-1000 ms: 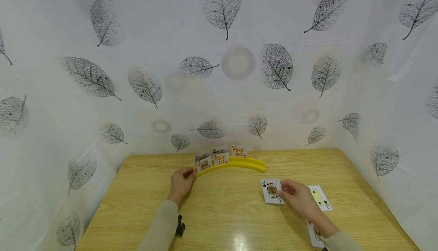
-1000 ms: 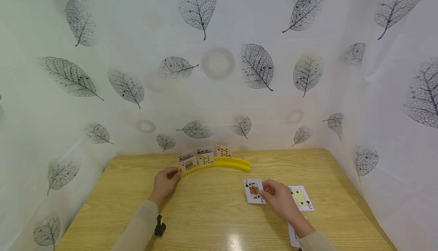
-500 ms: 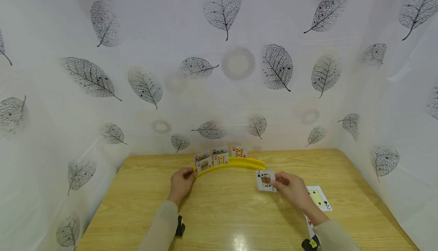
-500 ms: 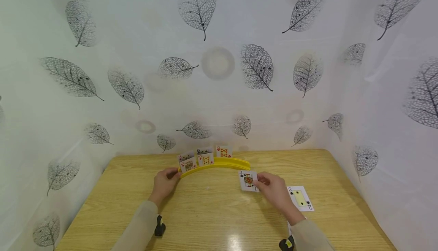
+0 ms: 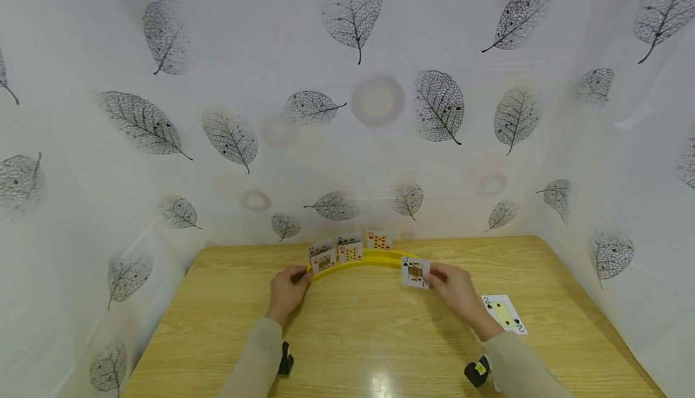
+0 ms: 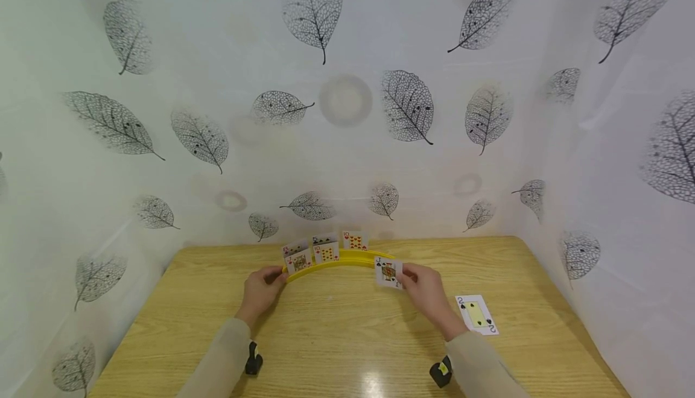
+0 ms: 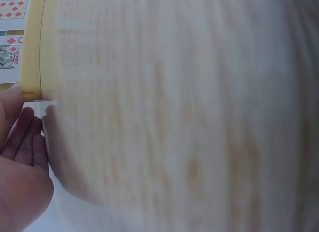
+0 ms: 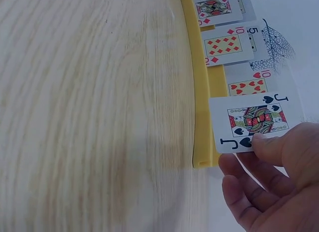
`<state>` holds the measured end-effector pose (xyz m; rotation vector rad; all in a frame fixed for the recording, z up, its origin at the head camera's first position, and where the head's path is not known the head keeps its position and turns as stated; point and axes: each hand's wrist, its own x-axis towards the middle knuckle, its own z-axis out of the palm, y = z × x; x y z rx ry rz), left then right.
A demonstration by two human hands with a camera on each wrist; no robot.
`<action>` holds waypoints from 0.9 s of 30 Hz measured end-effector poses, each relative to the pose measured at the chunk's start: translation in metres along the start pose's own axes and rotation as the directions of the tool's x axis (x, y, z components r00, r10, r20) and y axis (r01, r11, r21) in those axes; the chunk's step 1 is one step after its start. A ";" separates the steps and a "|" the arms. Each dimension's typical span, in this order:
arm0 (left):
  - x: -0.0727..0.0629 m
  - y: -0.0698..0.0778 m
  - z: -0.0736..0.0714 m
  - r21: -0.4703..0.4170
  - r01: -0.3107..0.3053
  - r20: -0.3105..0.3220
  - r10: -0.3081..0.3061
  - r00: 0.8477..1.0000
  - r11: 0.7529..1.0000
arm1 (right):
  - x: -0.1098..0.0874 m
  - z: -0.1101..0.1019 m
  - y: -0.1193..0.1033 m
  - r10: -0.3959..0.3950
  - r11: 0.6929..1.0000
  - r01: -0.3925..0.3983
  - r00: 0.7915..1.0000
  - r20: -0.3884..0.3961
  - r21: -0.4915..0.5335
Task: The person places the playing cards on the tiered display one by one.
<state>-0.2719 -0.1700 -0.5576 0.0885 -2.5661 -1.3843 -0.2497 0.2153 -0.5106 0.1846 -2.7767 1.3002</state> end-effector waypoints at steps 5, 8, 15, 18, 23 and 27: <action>0.000 0.000 0.001 -0.006 0.012 -0.002 -0.012 1.000 1.000 | 0.011 0.006 -0.004 -0.017 1.000 0.017 1.000 -0.019 -0.008; 0.000 0.001 0.001 -0.009 0.019 -0.005 -0.019 1.000 1.000 | 0.018 0.009 -0.006 -0.038 0.999 0.037 0.999 -0.034 -0.012; 0.000 0.001 0.001 -0.014 0.013 -0.011 -0.013 1.000 1.000 | 0.031 0.019 -0.015 -0.036 0.999 0.037 0.998 -0.058 0.006; 0.000 0.000 0.001 -0.015 0.019 -0.008 -0.019 1.000 1.000 | 0.036 0.023 -0.018 -0.038 0.999 0.039 0.997 -0.067 0.005; 0.001 -0.001 0.001 -0.001 0.022 0.001 -0.022 1.000 1.000 | 0.043 0.030 -0.022 -0.051 0.999 0.051 0.995 -0.084 -0.003; 0.001 -0.001 0.001 0.001 0.023 0.003 -0.023 1.000 1.000 | 0.048 0.035 -0.023 -0.051 0.999 0.051 0.995 -0.091 0.000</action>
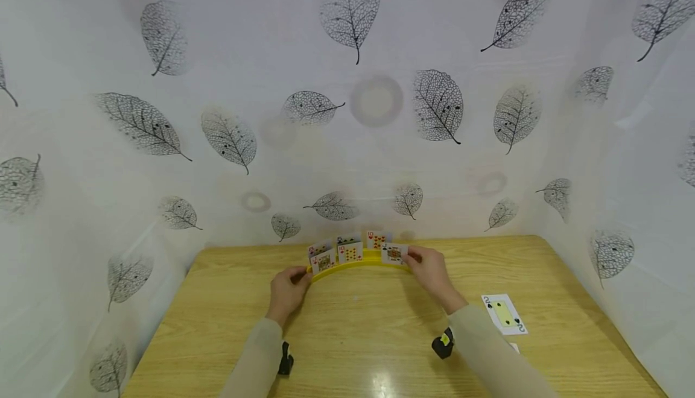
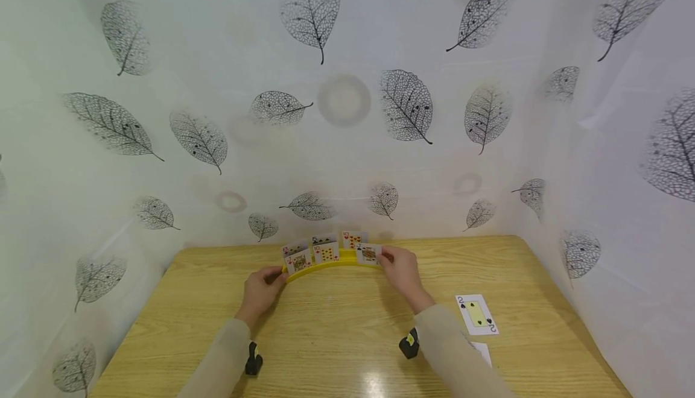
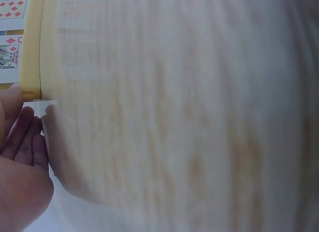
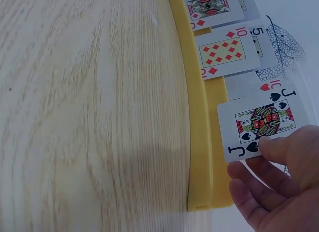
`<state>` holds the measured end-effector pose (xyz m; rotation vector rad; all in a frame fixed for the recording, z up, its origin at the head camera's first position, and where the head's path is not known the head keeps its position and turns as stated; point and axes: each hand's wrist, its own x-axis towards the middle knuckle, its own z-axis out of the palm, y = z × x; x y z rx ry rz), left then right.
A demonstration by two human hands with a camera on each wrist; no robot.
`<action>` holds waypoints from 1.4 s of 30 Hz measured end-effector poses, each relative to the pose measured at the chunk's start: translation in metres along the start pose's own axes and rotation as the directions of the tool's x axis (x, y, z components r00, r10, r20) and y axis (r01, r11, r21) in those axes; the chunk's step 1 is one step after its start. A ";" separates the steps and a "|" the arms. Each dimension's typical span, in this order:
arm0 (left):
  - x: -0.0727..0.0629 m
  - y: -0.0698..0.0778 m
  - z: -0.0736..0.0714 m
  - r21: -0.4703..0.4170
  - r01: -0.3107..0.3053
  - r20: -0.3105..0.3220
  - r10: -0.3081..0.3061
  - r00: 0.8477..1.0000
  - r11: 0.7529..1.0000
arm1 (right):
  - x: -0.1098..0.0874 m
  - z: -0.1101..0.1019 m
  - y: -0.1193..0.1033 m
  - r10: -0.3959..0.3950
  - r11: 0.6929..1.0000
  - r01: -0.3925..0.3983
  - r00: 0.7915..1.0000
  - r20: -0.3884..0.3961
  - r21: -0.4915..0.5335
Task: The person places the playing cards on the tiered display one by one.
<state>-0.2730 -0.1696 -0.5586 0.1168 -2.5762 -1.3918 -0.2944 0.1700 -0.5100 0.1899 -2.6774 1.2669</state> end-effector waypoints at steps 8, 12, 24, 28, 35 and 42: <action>0.000 0.003 0.000 -0.019 0.001 0.004 -0.001 1.000 1.000 | 0.005 0.009 0.000 -0.049 0.998 0.048 0.998 -0.043 -0.029; 0.001 0.003 0.000 -0.016 -0.006 0.008 0.006 1.000 1.000 | 0.008 0.014 -0.001 -0.062 0.998 0.060 0.997 -0.052 -0.027; 0.002 0.002 -0.002 -0.010 -0.006 0.005 0.006 1.000 1.000 | 0.015 0.027 -0.006 -0.038 0.999 0.038 0.999 -0.032 -0.003; 0.002 0.001 -0.002 -0.004 -0.009 0.004 0.009 1.000 1.000 | 0.016 0.030 -0.006 -0.045 0.999 0.044 0.998 -0.043 -0.005; 0.001 0.002 -0.002 -0.009 -0.005 0.002 0.005 1.000 1.000 | 0.017 0.035 -0.006 -0.058 0.998 0.057 0.997 -0.052 -0.015; 0.001 0.001 -0.003 0.002 -0.028 -0.005 0.028 1.000 1.000 | 0.016 0.035 -0.007 -0.037 0.999 0.037 0.999 -0.038 -0.008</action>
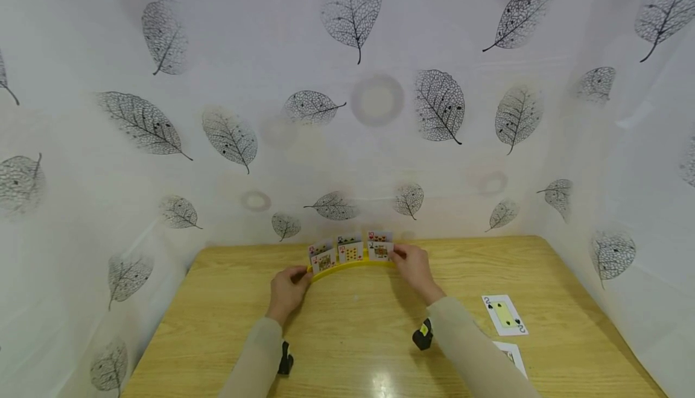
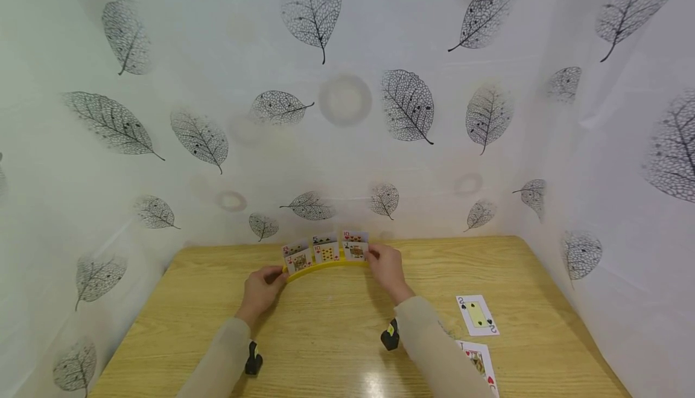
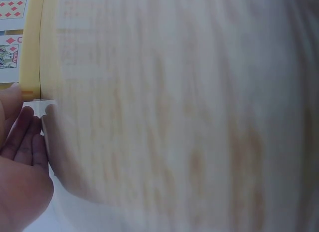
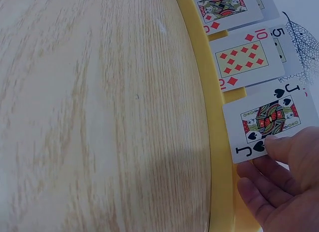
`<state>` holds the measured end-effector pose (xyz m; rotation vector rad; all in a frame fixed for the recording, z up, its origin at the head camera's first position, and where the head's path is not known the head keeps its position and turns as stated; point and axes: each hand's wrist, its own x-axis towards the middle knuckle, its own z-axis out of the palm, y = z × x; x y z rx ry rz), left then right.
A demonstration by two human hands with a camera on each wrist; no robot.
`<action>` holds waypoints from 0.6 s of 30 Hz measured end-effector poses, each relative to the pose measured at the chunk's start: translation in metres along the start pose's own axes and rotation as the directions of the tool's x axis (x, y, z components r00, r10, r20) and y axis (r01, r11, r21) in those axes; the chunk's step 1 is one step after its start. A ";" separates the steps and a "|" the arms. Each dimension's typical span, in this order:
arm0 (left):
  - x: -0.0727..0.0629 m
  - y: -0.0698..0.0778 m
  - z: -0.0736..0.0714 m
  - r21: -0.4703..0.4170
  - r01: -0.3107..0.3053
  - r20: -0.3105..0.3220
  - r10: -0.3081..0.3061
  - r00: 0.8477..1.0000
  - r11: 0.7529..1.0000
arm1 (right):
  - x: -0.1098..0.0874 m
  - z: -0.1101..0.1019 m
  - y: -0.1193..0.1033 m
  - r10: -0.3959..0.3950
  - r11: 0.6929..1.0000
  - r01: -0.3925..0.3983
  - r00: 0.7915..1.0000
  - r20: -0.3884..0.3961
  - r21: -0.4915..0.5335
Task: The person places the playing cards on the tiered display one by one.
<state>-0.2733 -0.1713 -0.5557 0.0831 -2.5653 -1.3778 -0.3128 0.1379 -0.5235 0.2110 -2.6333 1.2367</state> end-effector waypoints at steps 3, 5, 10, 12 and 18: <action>0.000 -0.001 0.000 -0.005 0.004 0.003 -0.004 1.000 1.000 | 0.000 0.001 0.000 0.010 1.000 -0.010 1.000 0.002 0.004; 0.000 -0.002 0.001 -0.009 0.010 0.006 -0.010 1.000 1.000 | 0.000 0.002 0.000 0.007 1.000 -0.007 1.000 -0.001 0.003; 0.001 -0.003 0.001 0.002 0.011 0.015 -0.011 1.000 1.000 | 0.001 0.004 -0.001 0.014 1.000 -0.014 1.000 -0.005 0.011; 0.001 -0.003 0.002 0.004 0.015 0.017 -0.015 1.000 1.000 | 0.002 0.004 -0.001 0.020 1.000 -0.020 1.000 -0.006 0.015; -0.001 -0.001 0.001 -0.001 0.019 0.016 -0.019 1.000 1.000 | 0.002 0.005 -0.001 -0.001 1.000 0.001 1.000 -0.012 -0.004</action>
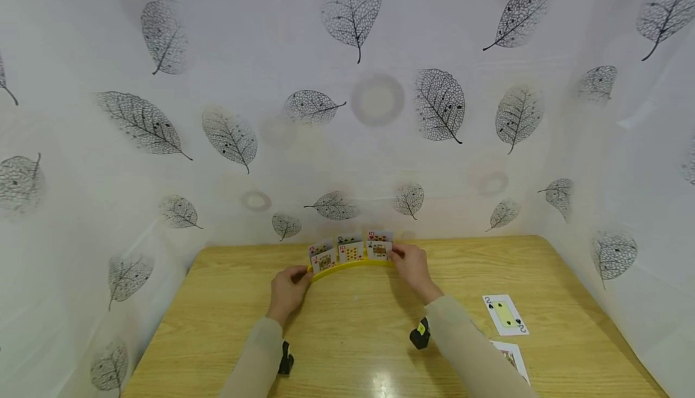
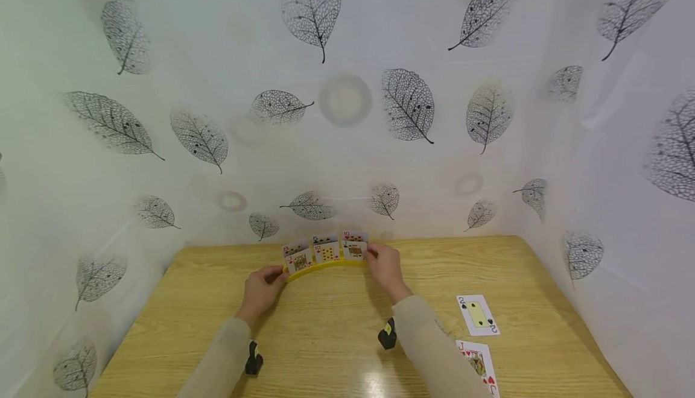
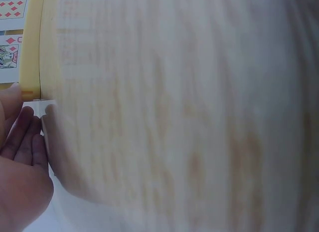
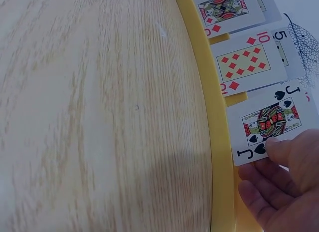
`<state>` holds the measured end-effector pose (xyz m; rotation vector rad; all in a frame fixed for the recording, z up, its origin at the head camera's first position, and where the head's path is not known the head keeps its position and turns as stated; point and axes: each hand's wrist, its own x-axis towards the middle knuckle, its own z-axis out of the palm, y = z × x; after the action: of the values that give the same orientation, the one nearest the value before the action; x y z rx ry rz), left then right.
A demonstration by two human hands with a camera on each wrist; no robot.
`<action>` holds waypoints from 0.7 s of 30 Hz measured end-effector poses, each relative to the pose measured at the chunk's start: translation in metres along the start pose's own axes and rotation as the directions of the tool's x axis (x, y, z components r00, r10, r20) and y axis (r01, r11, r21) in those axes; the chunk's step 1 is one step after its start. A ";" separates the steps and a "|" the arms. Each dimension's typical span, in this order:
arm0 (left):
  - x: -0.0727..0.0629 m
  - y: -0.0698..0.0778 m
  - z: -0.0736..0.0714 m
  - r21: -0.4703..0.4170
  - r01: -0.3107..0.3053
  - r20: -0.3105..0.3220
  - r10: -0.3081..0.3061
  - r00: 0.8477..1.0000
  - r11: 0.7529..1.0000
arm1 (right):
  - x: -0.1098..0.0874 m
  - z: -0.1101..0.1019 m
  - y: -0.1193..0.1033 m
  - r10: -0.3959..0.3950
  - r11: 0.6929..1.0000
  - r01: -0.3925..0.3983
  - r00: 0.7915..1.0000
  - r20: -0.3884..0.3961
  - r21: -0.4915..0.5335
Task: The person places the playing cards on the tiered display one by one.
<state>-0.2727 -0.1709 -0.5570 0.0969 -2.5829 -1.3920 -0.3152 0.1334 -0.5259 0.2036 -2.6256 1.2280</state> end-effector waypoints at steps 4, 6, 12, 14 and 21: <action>0.000 0.002 0.000 0.002 -0.001 0.001 0.001 1.000 1.000 | 0.001 0.003 0.001 -0.029 0.999 0.029 0.999 -0.019 -0.025; 0.000 0.002 -0.001 0.002 0.000 0.002 0.000 1.000 1.000 | 0.001 0.004 0.002 -0.037 0.999 0.036 0.999 -0.027 -0.040; -0.001 0.001 0.000 0.006 0.005 -0.005 -0.005 1.000 1.000 | 0.001 0.007 0.003 -0.006 0.999 0.005 1.000 -0.022 -0.043; -0.001 0.001 0.000 0.004 0.001 -0.009 -0.001 1.000 1.000 | 0.001 0.007 0.003 -0.002 0.999 0.001 1.000 -0.026 -0.044; 0.000 0.000 0.001 -0.004 0.008 -0.015 -0.008 1.000 1.000 | -0.001 0.007 0.003 0.019 0.998 -0.021 0.999 -0.036 -0.057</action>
<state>-0.2734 -0.1702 -0.5578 0.1162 -2.5703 -1.3943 -0.3158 0.1297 -0.5333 0.1440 -2.6349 1.1495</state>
